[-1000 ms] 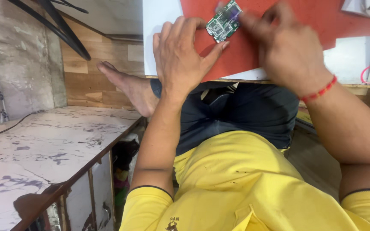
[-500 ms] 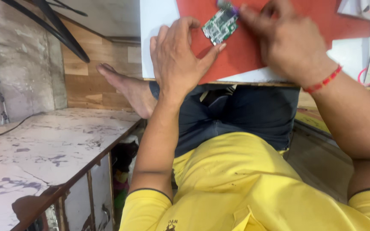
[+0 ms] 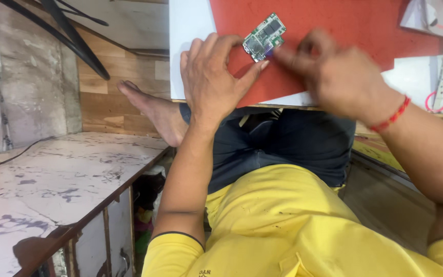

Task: The person cleans a small electronic circuit board using a toothbrush and a vacuum cleaner. They scrub the board with the toothbrush and then use the vacuum to remove debris from the surface.

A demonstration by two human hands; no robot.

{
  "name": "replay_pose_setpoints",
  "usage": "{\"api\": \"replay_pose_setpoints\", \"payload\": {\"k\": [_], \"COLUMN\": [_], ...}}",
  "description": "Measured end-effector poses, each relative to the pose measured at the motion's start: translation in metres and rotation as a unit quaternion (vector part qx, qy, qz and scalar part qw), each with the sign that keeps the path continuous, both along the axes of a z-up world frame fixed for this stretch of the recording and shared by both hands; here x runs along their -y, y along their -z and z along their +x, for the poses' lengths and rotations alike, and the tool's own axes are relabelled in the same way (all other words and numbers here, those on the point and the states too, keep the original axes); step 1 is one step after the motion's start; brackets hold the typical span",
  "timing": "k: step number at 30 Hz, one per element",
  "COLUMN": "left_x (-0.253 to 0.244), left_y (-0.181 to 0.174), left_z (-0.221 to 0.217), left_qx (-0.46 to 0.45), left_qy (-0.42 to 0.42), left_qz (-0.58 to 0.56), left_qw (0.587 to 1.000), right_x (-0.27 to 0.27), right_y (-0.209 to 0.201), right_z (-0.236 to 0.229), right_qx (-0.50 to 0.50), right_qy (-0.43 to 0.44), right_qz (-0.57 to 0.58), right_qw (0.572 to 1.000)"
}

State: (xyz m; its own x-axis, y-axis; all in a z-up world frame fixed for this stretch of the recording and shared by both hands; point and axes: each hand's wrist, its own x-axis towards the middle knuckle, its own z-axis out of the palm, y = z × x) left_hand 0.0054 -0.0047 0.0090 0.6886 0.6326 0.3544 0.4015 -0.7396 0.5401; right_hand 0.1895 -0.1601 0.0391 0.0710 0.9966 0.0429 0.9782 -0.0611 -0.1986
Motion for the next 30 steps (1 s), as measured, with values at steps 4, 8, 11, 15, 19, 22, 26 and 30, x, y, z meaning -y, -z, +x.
{"api": "replay_pose_setpoints", "payload": {"k": [4,8,11,15,19,22,26,30], "left_x": [0.001,0.001,0.001,-0.001,0.000,0.000,0.000,0.000], "left_y": [0.000,-0.002,0.000,-0.001,-0.001,0.000,-0.001,-0.001], "left_z": [0.000,-0.001,0.002,0.000,0.002,0.001,0.002,-0.001], "left_qx": [0.016,-0.003,0.002,-0.015,0.010,-0.006,-0.003,-0.005], "left_qy": [0.002,-0.001,0.004,0.000,0.001,0.002,0.000,-0.005], "left_qz": [0.008,-0.004,-0.001,-0.008,0.023,-0.004,0.002,-0.003], "left_qw": [1.000,1.000,1.000,1.000,1.000,1.000,1.000,1.000], "right_x": [0.002,0.006,0.006,0.003,-0.006,-0.002,-0.012,0.006], "right_y": [0.006,0.000,-0.004,-0.007,-0.009,-0.009,-0.012,-0.022], "right_z": [0.011,0.001,-0.002,-0.010,-0.003,-0.010,-0.003,-0.023], "right_qx": [0.045,-0.020,-0.003,-0.009,-0.002,-0.004,-0.001,-0.021], "right_qy": [0.072,0.009,0.034,0.011,0.044,-0.013,0.044,0.030], "right_qz": [0.044,-0.011,-0.010,0.004,0.006,-0.013,0.006,-0.064], "right_qw": [0.995,1.000,0.999,1.000,0.999,1.000,0.999,0.997]}}
